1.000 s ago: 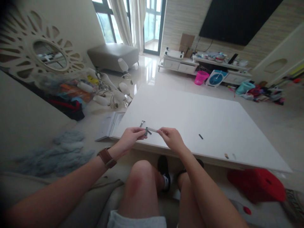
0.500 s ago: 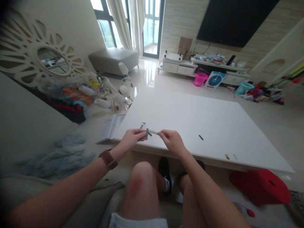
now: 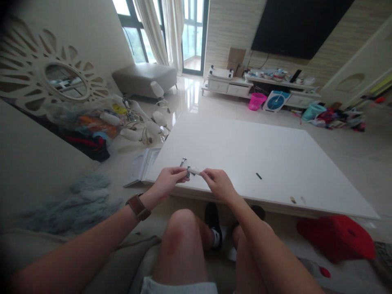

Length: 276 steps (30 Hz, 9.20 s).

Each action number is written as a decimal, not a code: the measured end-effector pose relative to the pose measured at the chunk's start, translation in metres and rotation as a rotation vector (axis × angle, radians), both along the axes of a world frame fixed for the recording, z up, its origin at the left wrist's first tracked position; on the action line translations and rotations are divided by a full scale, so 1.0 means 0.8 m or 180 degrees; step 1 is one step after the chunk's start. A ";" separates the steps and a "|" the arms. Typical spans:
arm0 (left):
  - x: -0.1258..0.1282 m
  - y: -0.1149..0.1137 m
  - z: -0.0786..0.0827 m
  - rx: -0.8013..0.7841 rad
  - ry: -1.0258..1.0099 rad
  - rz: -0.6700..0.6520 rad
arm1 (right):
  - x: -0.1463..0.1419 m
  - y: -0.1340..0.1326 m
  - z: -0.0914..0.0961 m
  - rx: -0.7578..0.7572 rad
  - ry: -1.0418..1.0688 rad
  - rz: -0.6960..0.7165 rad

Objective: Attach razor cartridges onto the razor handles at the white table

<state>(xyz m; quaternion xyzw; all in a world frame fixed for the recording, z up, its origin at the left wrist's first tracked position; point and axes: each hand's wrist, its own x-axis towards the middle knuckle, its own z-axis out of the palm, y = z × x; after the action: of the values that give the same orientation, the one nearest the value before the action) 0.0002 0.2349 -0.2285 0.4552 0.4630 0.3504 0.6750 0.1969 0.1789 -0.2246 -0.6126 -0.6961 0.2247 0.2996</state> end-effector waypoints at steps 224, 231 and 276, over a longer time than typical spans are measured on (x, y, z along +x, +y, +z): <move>0.000 -0.008 -0.001 -0.0015 0.0106 -0.0244 | 0.007 -0.016 0.005 -0.0179 0.0220 -0.0133; 0.002 -0.008 0.001 -0.0046 0.0103 -0.0211 | 0.010 -0.013 0.000 -0.0331 0.0127 -0.0054; 0.002 -0.010 0.002 0.0001 0.0163 -0.0303 | 0.011 -0.015 0.004 -0.0256 0.0197 -0.0077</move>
<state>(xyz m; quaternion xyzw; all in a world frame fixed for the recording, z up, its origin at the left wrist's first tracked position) 0.0020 0.2267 -0.2271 0.4855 0.4579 0.3062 0.6789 0.2054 0.1668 -0.2213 -0.6252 -0.6694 0.2677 0.2988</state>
